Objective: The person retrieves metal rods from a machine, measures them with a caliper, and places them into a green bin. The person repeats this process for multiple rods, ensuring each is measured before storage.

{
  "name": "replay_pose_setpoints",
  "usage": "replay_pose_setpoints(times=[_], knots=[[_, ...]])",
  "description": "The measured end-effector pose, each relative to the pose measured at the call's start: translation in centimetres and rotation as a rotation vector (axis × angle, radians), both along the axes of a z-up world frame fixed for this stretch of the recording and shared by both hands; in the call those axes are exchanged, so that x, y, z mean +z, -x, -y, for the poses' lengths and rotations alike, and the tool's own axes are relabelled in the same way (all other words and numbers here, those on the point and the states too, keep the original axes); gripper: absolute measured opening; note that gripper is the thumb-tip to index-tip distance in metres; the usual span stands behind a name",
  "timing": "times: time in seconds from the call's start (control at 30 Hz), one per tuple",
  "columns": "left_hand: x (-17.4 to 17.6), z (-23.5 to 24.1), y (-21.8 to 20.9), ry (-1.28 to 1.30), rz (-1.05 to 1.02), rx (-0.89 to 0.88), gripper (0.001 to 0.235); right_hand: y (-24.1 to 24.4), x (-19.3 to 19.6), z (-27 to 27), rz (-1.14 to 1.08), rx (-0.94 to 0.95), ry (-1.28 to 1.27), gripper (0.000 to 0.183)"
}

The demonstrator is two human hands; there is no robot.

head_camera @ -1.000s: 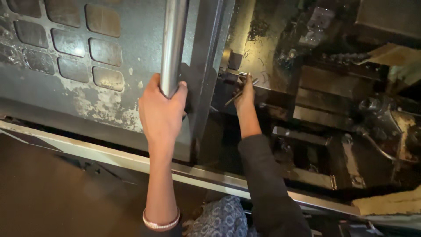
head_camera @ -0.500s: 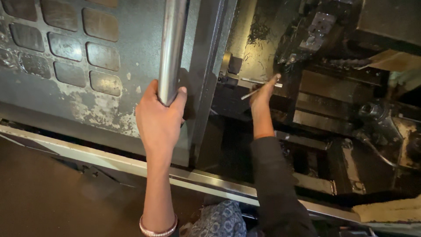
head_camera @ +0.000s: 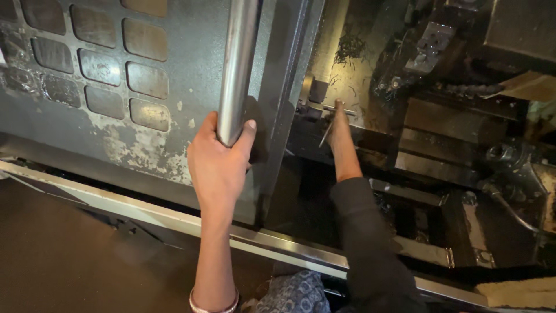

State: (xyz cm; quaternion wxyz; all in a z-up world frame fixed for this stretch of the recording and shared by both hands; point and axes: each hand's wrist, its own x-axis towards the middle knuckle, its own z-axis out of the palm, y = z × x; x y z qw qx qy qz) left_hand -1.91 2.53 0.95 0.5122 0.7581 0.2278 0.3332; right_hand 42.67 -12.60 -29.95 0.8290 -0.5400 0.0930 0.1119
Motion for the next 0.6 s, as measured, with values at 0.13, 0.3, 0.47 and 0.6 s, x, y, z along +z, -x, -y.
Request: replay_pose_setpoints(times=[0.13,0.3,0.47,0.6], knots=[[-0.1,0.0,-0.1,-0.007,-0.001,-0.01,0.032,2.3,0.3,-0.8,0.052,-0.032,-0.038,0.055],[-0.1,-0.1,-0.1,-0.018,0.013,-0.008,0.033,6.9,1.0,-2.7,0.559,-0.727,-0.111,0.049],[-0.1,-0.1,-0.1,0.011,0.014,0.001,0.033,7.5,1.3,-1.3,0.721,-0.627,0.251,0.017],[-0.1,-0.1,-0.1,0.011,0.026,0.0,0.033,7.0,1.6,0.4,0.684,-0.558,0.253,0.011]])
